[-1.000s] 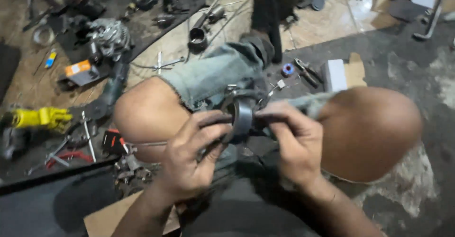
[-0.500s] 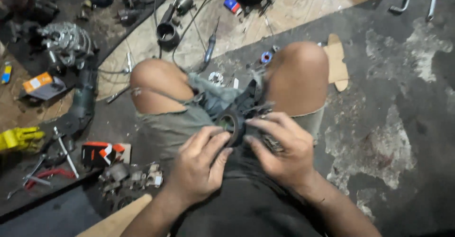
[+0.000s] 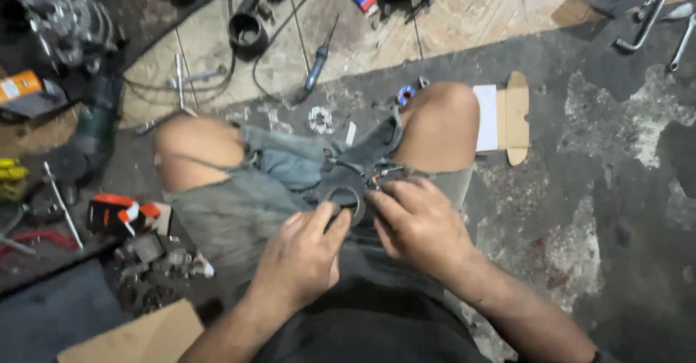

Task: Assembling small internal parts of a mechanical component while sitting on the floor of a workshop.

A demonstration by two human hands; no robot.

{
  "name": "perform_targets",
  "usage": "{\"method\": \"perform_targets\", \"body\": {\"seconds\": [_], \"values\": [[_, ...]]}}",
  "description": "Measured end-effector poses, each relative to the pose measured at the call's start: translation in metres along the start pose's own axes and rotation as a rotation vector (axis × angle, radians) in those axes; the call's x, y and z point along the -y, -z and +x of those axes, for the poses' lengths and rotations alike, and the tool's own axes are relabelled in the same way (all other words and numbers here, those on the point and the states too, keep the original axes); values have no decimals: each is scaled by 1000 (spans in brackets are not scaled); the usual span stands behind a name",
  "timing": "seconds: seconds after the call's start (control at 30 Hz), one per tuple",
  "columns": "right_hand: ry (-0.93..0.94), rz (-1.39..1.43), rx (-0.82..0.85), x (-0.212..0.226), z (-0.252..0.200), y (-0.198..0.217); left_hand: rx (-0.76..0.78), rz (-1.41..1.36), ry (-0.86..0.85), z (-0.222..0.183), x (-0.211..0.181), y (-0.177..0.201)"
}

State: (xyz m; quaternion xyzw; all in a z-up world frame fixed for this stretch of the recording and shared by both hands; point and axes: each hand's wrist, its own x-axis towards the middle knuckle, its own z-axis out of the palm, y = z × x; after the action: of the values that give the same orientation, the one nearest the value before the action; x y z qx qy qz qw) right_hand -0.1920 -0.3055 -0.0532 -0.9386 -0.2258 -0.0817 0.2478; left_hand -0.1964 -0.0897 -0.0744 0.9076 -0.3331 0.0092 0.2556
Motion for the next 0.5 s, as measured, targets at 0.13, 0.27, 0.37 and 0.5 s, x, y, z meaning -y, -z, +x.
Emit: {"method": "perform_targets", "body": {"seconds": [0.13,0.27,0.37,0.5], "values": [[-92,259,158,-16,-2,-10,141,-221,121,-1,18,-5],[-152,393,285,-31,-19,-48,205,-307,126,-33,51,-45],[-121,331,437,-24,-11,-60,228,-339,103,-49,72,-66],[-191,403,595,-32,-8,-78,496,-250,132,-114,144,-192]]}}
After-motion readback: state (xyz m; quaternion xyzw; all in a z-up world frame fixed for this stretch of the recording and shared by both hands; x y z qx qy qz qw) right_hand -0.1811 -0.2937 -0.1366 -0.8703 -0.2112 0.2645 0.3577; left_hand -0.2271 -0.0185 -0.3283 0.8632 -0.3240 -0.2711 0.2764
